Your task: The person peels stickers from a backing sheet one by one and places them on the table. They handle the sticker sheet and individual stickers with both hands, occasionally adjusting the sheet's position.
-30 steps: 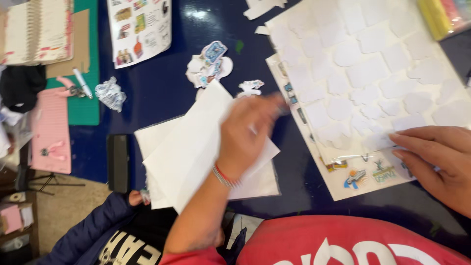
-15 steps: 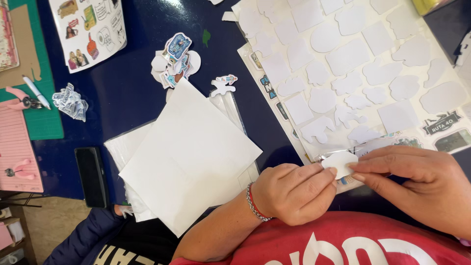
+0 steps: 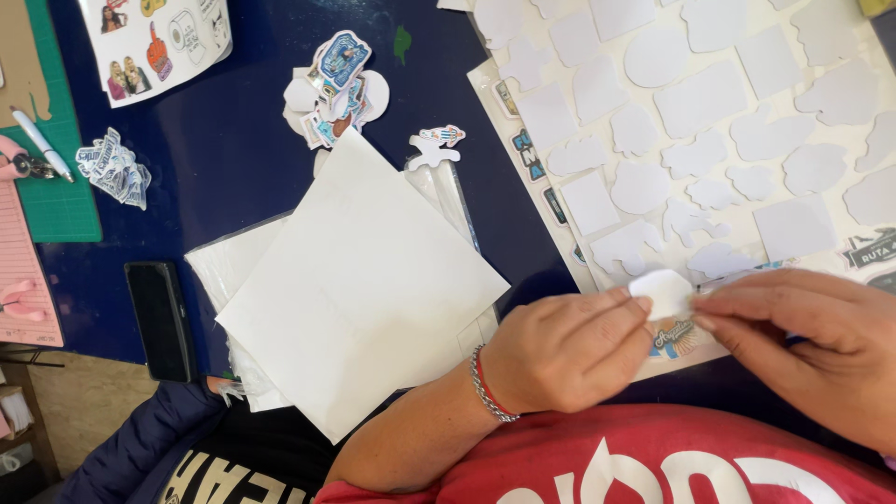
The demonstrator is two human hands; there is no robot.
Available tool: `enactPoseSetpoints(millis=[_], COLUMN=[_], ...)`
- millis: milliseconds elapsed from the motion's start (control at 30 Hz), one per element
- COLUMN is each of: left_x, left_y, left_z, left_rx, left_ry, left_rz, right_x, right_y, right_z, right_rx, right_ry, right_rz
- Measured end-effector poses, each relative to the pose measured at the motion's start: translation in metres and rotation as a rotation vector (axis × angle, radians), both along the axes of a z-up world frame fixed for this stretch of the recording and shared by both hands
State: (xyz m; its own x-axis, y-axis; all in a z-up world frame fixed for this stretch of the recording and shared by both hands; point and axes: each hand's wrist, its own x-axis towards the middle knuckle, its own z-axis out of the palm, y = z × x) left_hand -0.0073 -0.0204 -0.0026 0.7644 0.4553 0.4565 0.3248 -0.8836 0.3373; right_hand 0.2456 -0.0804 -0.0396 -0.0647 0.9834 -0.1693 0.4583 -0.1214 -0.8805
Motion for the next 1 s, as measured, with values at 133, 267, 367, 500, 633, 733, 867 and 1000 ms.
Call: enactPoseSetpoints(millis=[133, 267, 367, 500, 633, 733, 867, 1000], left_x=[-0.004, -0.003, -0.003, -0.004, -0.001, -0.001, 0.000, 0.004], left_y=[0.007, 0.010, 0.009, 0.009, 0.003, 0.002, 0.001, 0.001], left_z=[0.003, 0.005, 0.004, 0.003, 0.000, -0.003, -0.004, -0.006], left_rx=[-0.128, -0.168, -0.172, -0.137, -0.104, -0.075, -0.088, -0.081], left_ry=[-0.097, -0.114, -0.094, -0.047, -0.002, 0.020, 0.012, 0.007], left_rz=[0.071, 0.093, 0.038, -0.069, -0.075, -0.072, -0.062, -0.055], right_x=[0.006, 0.001, -0.001, 0.000, 0.001, 0.002, 0.003, 0.003], right_y=[-0.001, -0.006, -0.008, -0.012, -0.017, -0.021, -0.022, -0.022], right_z=[0.002, 0.004, 0.002, -0.003, -0.008, -0.011, -0.014, -0.015], right_rx=[0.296, 0.328, 0.334, 0.265, 0.206, 0.160, 0.123, 0.111], right_ry=[-0.235, -0.456, -0.493, -0.511, -0.495, -0.540, -0.557, -0.541], right_rz=[0.164, 0.483, 0.594, 0.655, 0.691, 0.731, 0.753, 0.757])
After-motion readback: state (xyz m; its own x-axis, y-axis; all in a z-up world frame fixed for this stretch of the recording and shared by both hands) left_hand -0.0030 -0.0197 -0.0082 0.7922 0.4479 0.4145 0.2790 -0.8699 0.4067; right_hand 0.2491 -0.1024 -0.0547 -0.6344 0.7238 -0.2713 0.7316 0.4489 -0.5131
